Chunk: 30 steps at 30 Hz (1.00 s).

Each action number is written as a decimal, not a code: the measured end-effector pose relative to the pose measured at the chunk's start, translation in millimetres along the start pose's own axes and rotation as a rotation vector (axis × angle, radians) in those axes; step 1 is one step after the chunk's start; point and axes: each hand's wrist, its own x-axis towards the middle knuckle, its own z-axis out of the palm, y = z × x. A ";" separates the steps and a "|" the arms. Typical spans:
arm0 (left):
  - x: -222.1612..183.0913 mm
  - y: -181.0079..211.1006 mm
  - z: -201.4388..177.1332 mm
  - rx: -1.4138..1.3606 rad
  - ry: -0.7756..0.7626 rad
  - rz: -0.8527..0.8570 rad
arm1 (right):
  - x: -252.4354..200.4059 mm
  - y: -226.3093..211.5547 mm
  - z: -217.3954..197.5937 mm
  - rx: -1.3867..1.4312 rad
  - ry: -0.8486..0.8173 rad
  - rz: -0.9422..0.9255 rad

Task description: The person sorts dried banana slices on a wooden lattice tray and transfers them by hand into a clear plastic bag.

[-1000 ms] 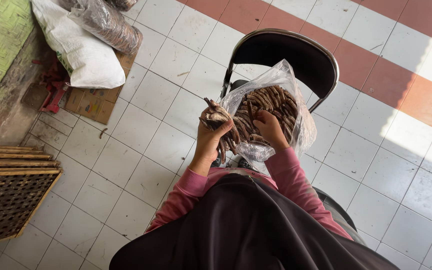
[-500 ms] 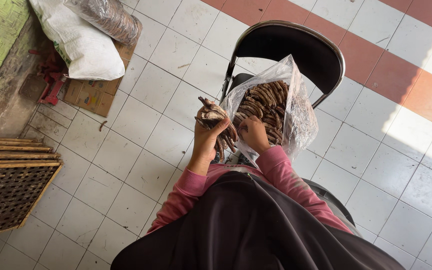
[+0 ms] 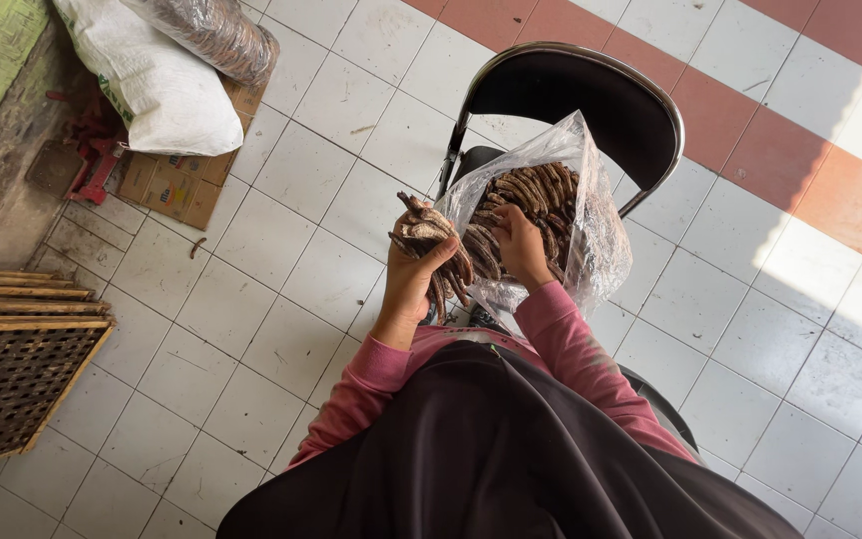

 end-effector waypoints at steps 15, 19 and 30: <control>-2.0 -12.5 -2.3 -0.070 -0.069 -0.098 | 3.2 -2.0 -16.4 -0.536 -0.150 -0.555; 1.4 -18.8 -0.8 -0.059 -0.124 -0.118 | -14.3 -51.8 -43.2 0.177 -0.225 -0.177; 5.8 -26.2 6.2 0.046 -0.017 -0.050 | -31.5 -110.2 -76.5 0.798 -0.386 -0.127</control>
